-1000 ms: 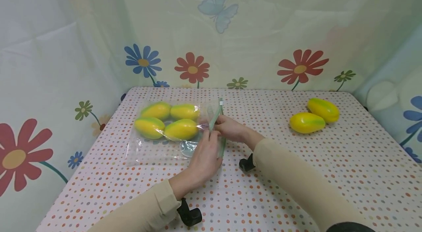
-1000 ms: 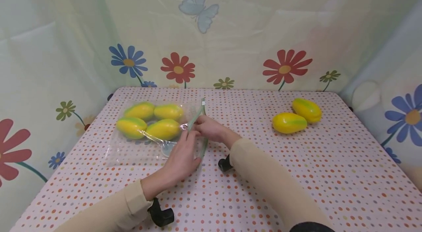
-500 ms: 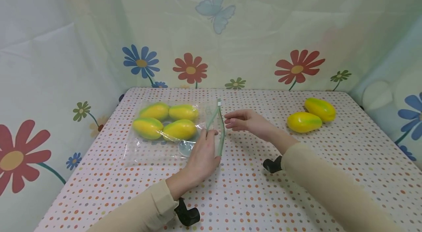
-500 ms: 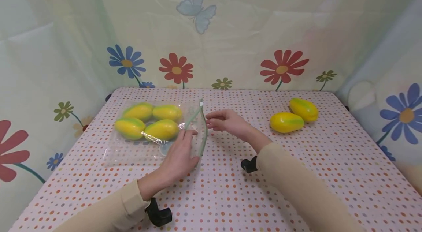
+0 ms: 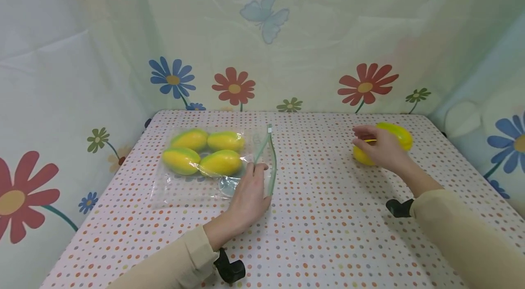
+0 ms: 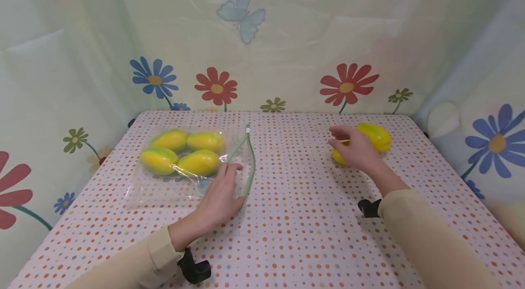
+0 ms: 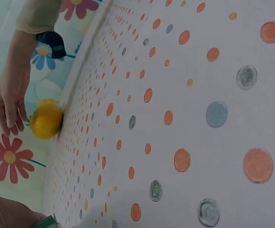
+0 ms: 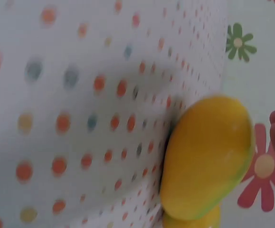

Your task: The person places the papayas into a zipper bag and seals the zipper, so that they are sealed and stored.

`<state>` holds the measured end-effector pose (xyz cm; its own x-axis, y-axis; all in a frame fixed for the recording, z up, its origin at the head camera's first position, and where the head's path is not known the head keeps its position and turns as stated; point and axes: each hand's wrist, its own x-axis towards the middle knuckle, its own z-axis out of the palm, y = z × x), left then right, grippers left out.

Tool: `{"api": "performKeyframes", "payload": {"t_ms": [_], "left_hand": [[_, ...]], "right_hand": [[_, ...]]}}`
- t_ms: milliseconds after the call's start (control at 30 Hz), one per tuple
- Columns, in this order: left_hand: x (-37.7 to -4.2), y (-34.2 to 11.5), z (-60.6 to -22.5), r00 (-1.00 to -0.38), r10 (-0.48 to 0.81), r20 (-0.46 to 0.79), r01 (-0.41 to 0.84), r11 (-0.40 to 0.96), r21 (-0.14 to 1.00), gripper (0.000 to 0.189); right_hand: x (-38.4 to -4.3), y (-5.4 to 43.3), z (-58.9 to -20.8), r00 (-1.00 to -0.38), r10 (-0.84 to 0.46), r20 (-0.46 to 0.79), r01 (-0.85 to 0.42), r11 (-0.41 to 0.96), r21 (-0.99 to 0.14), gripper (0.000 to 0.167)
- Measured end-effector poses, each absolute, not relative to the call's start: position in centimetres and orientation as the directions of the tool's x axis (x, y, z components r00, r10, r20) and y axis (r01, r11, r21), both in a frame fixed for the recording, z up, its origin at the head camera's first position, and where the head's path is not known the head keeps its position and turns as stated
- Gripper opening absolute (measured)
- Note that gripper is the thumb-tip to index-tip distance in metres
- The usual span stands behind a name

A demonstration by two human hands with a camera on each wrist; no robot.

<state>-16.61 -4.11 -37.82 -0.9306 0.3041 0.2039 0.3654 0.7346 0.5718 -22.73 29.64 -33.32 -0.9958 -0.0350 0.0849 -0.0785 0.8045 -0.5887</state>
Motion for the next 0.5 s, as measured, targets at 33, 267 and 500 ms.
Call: {"api": "performKeyframes", "payload": {"t_ms": [33,267,500], "left_hand": [[-16.6,-4.1,-37.8,-0.931,0.304,0.202,0.364,0.735,0.572,0.069],[-16.7,-4.2,-38.0,-0.931,0.306,0.202,0.365,0.736,0.57,0.069],[-16.7,-4.3,-38.1,-0.93,0.309,0.201,0.367,0.733,0.573,0.069]], "right_hand": [[-22.7,30.1,-33.3,-0.996,-0.031,0.089,-0.077,0.819,-0.569,0.049],[-22.3,33.1,-33.4,-0.989,0.06,0.136,-0.015,0.87,-0.492,0.051],[-21.9,36.9,-34.1,-0.98,0.182,0.085,0.109,0.837,-0.537,0.06]]}}
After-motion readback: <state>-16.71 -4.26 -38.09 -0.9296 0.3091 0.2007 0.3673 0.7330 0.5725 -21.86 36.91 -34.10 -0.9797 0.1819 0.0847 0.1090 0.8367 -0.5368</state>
